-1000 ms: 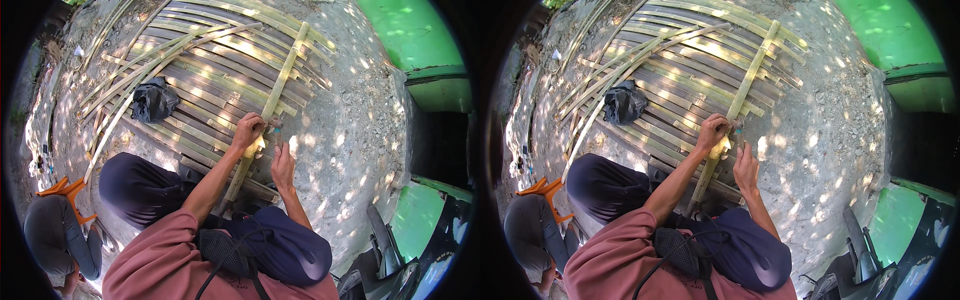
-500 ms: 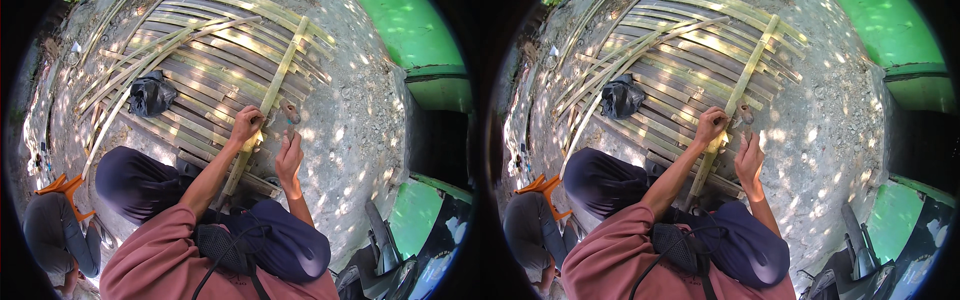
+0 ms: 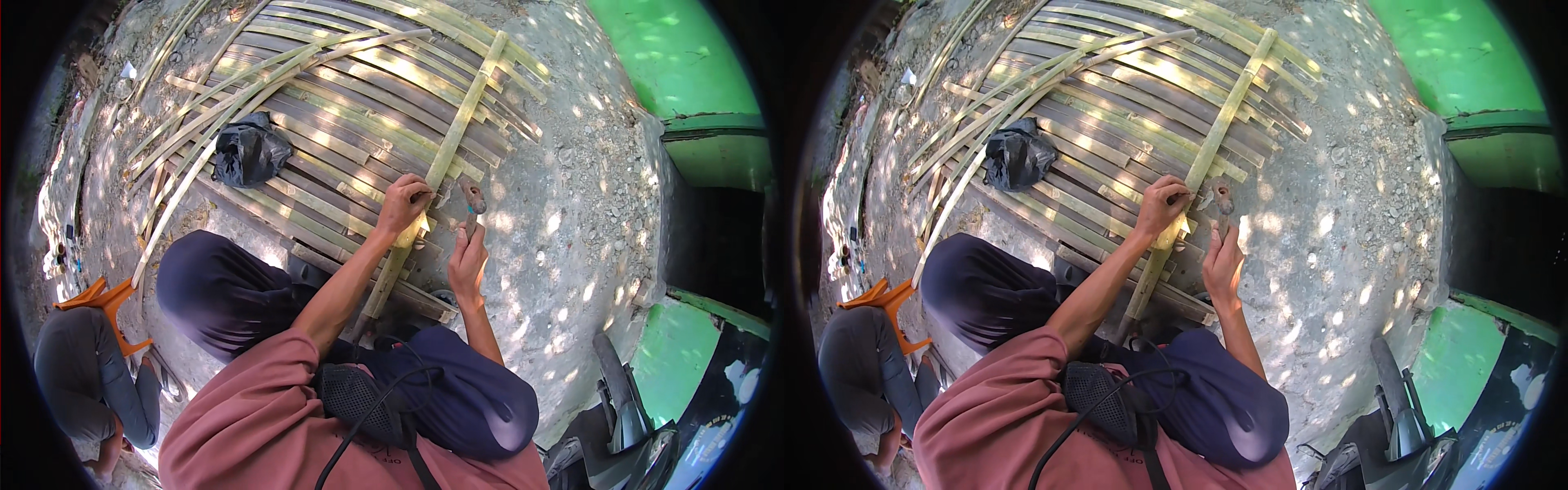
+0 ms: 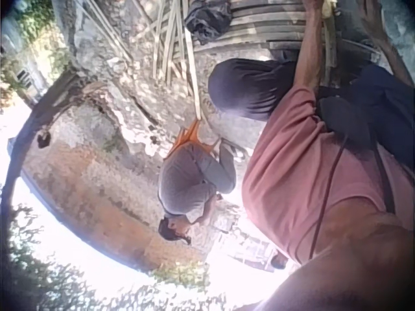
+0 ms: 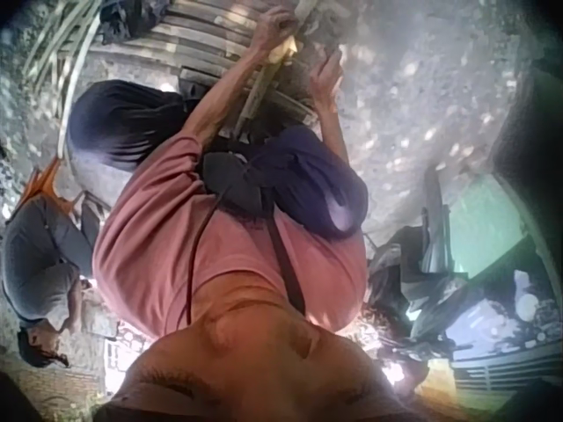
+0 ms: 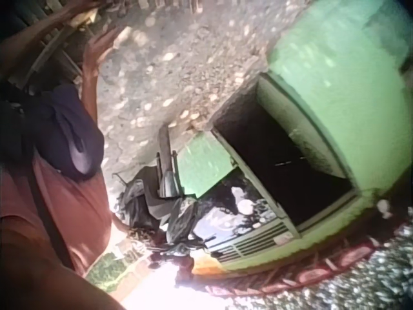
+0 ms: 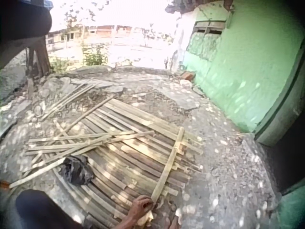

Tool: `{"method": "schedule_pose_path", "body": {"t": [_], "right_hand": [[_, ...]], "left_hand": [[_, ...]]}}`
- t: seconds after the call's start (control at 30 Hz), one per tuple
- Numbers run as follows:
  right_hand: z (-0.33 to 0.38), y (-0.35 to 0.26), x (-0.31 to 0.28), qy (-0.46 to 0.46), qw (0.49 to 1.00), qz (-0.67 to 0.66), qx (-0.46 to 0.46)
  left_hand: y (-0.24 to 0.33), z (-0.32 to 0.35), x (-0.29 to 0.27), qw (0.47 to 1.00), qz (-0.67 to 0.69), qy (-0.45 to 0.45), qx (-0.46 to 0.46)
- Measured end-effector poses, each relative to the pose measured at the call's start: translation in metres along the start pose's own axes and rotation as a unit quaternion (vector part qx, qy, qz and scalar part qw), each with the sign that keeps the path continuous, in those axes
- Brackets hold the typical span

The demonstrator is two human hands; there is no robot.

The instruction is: The person constructs a bamboo panel by aligning thin bamboo slats across a support beam and securing them using a hammer and small nails.

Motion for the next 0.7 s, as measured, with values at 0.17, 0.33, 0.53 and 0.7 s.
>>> {"method": "schedule_pose_path", "body": {"t": [0.17,0.33,0.53,0.7], "right_hand": [[0.005,0.02,0.011,-0.018,1.0,0.017,-0.012],[0.003,-0.001,0.009,-0.01,1.0,0.003,-0.022],[0.006,0.02,0.027,-0.045,0.998,0.04,-0.022],[-0.002,-0.011,0.007,-0.004,0.999,0.018,-0.043]], "left_hand": [[0.008,0.006,-0.004,0.999,-0.005,0.039,-0.032],[0.0,0.0,-0.003,0.999,-0.005,0.044,0.006],[-0.007,0.004,0.006,0.998,0.003,0.052,-0.024],[-0.007,0.003,0.006,0.998,0.003,0.049,-0.037]]}}
Point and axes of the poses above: each hand's wrist, its own z-axis away from the middle knuckle, its own x-axis out of the palm, y = z × x, the point moved 8 cm from there along -z, towards the middle knuckle, and after that the axes turned 1 degree about -y, right-handed, at the moved point
